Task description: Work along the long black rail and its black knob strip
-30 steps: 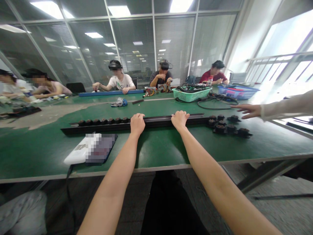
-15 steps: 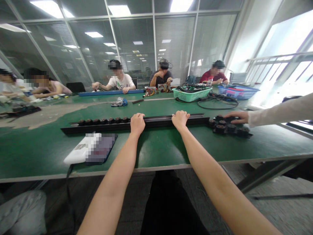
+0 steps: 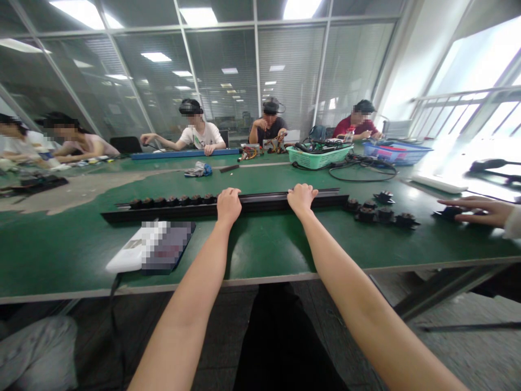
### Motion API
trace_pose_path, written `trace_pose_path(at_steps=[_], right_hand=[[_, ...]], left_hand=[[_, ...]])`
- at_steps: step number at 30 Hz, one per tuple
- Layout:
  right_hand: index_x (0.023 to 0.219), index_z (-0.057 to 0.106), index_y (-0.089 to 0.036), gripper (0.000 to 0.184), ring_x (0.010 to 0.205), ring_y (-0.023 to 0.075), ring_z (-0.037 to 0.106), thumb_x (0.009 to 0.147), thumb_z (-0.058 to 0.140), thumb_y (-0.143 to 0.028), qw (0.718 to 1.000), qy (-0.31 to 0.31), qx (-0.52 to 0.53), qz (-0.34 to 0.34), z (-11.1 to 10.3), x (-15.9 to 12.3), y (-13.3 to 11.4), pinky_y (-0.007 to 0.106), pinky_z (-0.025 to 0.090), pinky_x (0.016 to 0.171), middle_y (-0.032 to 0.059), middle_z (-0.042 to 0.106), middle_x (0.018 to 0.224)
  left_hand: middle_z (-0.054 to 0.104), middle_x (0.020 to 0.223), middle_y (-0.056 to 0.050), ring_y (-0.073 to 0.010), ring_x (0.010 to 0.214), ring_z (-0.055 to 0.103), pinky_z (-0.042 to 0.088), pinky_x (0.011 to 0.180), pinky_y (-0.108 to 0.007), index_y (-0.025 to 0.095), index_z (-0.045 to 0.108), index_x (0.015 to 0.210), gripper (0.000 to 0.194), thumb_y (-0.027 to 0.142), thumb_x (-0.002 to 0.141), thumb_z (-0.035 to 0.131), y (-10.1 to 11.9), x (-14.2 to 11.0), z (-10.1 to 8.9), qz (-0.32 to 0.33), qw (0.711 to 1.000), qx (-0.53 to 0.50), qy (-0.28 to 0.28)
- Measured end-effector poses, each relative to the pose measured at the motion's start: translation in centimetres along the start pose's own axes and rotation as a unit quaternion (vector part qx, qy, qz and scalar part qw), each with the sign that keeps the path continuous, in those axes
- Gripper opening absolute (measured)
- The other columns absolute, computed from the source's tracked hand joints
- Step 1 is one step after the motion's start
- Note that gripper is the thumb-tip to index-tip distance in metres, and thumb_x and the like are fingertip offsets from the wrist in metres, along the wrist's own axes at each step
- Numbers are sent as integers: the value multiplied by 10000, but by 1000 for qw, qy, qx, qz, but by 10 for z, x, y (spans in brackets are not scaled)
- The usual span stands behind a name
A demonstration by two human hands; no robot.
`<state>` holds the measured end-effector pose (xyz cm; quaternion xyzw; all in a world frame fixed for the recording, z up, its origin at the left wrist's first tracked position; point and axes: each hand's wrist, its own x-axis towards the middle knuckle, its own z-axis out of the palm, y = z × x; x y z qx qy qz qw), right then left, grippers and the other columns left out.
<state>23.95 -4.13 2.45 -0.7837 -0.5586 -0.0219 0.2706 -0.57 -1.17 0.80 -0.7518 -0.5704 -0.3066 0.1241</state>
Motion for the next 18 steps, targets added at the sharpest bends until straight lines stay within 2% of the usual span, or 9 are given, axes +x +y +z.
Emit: trace_pose_path(at_steps=[18], right_hand=[[1176, 742, -84, 363, 1236, 353, 507, 1025, 451, -241, 1000, 1, 4, 12, -1, 1, 2, 452, 294, 1027, 243, 648, 1307]], left_hand=[[723, 1266, -157, -330, 1222, 620, 469, 1065, -469, 167, 735, 1211, 426, 92, 971, 391, -2, 1, 3, 1, 1000, -4, 6]])
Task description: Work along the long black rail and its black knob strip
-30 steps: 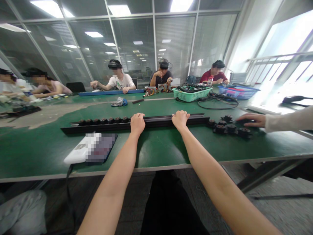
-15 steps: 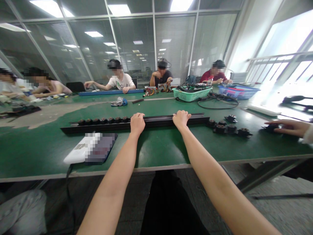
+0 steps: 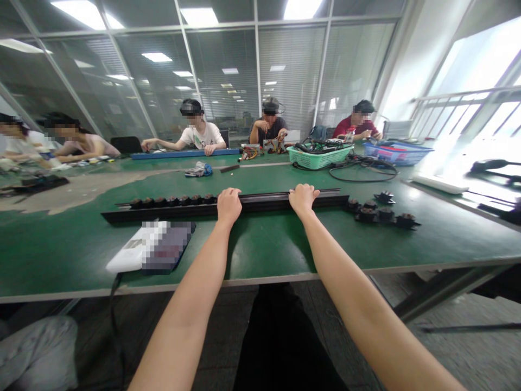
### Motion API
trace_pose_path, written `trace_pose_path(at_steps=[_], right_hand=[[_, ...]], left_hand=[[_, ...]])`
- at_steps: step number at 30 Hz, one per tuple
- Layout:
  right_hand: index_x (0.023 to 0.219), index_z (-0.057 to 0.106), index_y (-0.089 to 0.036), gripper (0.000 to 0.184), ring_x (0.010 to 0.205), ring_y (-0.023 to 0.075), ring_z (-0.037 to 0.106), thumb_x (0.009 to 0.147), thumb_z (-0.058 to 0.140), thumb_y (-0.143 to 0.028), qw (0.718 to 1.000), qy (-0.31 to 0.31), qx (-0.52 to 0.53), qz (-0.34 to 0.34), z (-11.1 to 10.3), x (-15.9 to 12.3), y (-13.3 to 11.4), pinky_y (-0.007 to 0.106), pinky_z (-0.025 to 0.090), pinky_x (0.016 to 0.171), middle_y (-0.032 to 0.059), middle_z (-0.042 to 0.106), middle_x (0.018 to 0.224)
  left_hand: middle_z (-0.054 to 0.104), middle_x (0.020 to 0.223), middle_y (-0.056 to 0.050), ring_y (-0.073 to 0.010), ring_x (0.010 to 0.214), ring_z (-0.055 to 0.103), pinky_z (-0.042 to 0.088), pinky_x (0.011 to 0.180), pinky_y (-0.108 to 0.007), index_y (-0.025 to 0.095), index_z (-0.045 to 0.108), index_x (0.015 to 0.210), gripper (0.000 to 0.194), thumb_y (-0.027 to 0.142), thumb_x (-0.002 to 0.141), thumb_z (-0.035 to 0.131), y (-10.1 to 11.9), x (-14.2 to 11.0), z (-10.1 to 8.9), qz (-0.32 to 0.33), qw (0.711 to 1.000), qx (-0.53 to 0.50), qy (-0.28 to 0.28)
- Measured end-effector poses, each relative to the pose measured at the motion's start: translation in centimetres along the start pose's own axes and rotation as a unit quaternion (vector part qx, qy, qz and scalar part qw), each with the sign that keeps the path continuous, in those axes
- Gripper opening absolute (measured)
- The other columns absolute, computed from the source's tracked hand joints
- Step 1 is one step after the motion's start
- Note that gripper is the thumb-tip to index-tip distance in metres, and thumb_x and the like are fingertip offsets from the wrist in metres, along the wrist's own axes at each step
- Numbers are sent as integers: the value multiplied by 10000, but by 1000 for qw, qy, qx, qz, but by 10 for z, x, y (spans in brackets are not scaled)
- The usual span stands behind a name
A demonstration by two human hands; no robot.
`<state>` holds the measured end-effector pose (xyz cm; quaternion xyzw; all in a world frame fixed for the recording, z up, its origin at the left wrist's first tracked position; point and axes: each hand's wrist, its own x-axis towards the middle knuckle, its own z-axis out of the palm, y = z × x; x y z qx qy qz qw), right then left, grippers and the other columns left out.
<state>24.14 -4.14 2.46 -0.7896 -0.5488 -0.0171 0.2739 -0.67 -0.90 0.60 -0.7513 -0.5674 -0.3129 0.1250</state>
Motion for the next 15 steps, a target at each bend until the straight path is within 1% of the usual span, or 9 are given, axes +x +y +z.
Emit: trace_pose_path(at_steps=[5, 15], right_hand=[[1177, 742, -87, 359, 1242, 356, 504, 1028, 457, -246, 1000, -4, -4, -4, 0, 0, 1, 454, 296, 1027, 245, 639, 1318], [1170, 748, -91, 358, 1235, 351, 506, 1018, 463, -243, 1000, 11, -11, 0, 1, 1, 1, 449, 301, 1012, 244, 635, 1303]], left_hand=[[723, 1264, -154, -325, 1224, 621, 470, 1066, -464, 175, 736, 1211, 429, 86, 966, 395, 0, 0, 0, 0, 1000, -1, -1], [723, 1257, -154, -326, 1220, 618, 467, 1059, -458, 173, 737, 1212, 424, 100, 979, 390, -2, 0, 2, 3, 1000, 3, 3]])
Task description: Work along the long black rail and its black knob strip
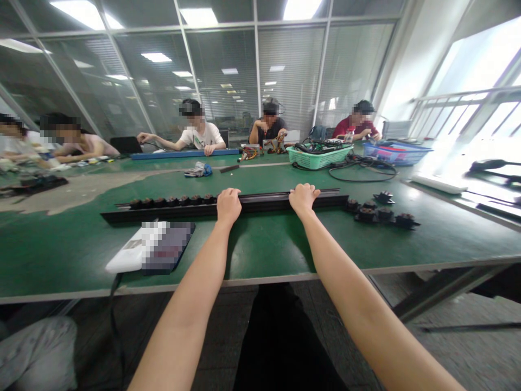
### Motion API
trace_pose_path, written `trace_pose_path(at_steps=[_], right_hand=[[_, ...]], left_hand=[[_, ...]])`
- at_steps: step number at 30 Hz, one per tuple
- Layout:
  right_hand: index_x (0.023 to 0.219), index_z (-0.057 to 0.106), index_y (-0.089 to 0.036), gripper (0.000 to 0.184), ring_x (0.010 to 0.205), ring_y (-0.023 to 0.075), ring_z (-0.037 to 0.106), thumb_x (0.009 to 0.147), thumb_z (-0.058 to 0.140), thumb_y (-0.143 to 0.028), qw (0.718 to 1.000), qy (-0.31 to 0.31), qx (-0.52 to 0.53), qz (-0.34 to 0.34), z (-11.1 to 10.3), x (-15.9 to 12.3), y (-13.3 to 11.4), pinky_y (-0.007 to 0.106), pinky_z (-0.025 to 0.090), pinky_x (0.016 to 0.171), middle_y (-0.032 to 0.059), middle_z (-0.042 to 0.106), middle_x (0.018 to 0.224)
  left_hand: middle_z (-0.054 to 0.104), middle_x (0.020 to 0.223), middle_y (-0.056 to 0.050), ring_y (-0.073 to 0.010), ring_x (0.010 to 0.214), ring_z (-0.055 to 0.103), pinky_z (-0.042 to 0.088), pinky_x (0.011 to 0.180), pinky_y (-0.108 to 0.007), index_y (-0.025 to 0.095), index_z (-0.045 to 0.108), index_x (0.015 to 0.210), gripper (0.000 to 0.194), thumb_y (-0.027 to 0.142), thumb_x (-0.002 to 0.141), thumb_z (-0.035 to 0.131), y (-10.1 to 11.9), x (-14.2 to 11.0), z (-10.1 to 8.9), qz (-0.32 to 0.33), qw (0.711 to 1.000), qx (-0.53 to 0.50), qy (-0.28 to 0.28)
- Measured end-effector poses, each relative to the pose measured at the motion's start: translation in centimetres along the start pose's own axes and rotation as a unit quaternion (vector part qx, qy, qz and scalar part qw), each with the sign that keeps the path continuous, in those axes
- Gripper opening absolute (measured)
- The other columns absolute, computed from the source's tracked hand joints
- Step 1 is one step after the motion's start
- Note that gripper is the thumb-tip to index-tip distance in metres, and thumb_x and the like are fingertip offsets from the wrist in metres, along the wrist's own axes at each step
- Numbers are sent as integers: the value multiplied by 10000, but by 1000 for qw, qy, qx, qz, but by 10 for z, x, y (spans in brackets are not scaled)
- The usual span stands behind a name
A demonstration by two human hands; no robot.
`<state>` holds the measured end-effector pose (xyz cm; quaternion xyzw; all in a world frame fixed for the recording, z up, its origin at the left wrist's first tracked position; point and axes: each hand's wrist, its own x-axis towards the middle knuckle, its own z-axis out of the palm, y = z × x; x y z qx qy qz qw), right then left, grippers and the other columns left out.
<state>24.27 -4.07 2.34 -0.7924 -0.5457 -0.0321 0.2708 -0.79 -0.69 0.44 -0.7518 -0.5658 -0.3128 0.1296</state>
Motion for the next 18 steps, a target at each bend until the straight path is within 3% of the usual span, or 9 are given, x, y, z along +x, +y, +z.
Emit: trace_pose_path(at_steps=[12, 18], right_hand=[[1222, 684, -55, 386, 1238, 368, 505, 957, 500, -266, 999, 20, 24, 34, 0, 3, 1, 457, 321, 1016, 263, 605, 1302], [1221, 677, -50, 429, 1248, 378, 492, 958, 550, -364, 999, 26, 12, 28, -1, 3, 0, 465, 326, 1021, 267, 590, 1296]], left_hand=[[725, 1258, -148, -326, 1219, 619, 473, 1062, -471, 186, 738, 1204, 432, 95, 964, 390, 3, 0, -2, -3, 1000, -2, -1], [724, 1240, -147, -326, 1213, 621, 479, 1053, -471, 202, 741, 1191, 433, 92, 953, 396, 2, -1, -2, -3, 1000, -6, 2]])
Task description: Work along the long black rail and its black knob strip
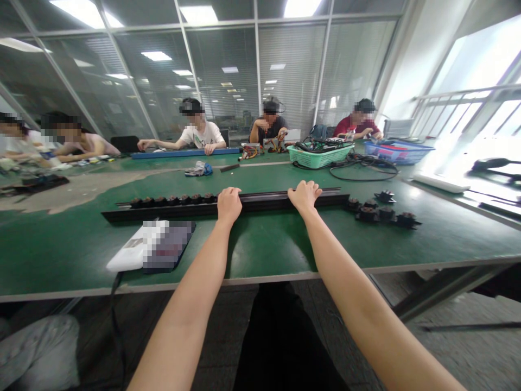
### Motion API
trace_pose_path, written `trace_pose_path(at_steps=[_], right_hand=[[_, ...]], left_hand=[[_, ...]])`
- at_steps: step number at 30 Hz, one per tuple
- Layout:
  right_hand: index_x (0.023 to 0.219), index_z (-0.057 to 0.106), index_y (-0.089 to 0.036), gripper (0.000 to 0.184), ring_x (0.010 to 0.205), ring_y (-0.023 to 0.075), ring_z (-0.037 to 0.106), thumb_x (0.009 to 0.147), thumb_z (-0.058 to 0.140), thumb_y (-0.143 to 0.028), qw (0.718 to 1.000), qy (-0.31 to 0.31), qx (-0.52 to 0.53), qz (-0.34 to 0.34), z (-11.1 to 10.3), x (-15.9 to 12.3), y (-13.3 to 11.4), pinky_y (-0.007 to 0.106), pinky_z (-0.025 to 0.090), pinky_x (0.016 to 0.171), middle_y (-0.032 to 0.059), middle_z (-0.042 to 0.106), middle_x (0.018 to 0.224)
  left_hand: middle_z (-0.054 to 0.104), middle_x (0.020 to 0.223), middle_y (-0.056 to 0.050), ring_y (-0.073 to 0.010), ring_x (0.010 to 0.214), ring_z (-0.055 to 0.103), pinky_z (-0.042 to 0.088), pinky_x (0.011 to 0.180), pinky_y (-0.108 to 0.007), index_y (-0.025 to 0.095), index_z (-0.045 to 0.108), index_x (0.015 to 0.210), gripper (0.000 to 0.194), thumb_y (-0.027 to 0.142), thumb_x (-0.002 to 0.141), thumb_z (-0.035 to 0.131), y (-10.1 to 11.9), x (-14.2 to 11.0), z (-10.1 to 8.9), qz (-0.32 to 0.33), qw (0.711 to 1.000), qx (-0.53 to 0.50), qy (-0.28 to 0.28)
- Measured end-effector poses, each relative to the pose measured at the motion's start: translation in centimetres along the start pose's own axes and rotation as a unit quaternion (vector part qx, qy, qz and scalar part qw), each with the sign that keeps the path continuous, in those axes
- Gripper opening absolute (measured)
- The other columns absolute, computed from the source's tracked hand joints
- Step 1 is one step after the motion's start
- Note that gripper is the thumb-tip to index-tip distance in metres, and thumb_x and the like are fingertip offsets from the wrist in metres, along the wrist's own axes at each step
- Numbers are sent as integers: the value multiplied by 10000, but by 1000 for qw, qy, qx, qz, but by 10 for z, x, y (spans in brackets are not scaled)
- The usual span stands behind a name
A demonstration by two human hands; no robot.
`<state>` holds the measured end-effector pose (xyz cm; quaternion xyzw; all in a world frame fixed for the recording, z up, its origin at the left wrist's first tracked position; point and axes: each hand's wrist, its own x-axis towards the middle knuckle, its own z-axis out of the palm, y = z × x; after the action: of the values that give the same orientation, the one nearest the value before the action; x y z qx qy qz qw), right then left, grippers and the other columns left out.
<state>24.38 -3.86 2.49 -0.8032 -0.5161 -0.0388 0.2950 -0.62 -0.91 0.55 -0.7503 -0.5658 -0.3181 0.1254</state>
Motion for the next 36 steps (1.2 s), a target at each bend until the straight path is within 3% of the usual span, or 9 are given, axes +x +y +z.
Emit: trace_pose_path(at_steps=[9, 36], right_hand=[[1184, 725, -92, 357, 1273, 359, 492, 996, 590, -364, 999, -26, -22, 16, 0, 1, 6, 445, 328, 1036, 239, 601, 1312], [1195, 741, -90, 349, 1265, 359, 493, 1029, 562, -340, 999, -18, -6, 30, 0, 3, 10, 440, 322, 1024, 247, 607, 1314]], left_hand=[[721, 1254, -149, -321, 1228, 618, 472, 1065, -468, 193, 735, 1198, 424, 89, 959, 401, 1, 0, -2, -1, 1000, 0, -5], [722, 1242, -150, -326, 1217, 619, 476, 1061, -479, 203, 738, 1192, 428, 97, 954, 399, 0, 0, 1, 1, 1000, -5, -2]])
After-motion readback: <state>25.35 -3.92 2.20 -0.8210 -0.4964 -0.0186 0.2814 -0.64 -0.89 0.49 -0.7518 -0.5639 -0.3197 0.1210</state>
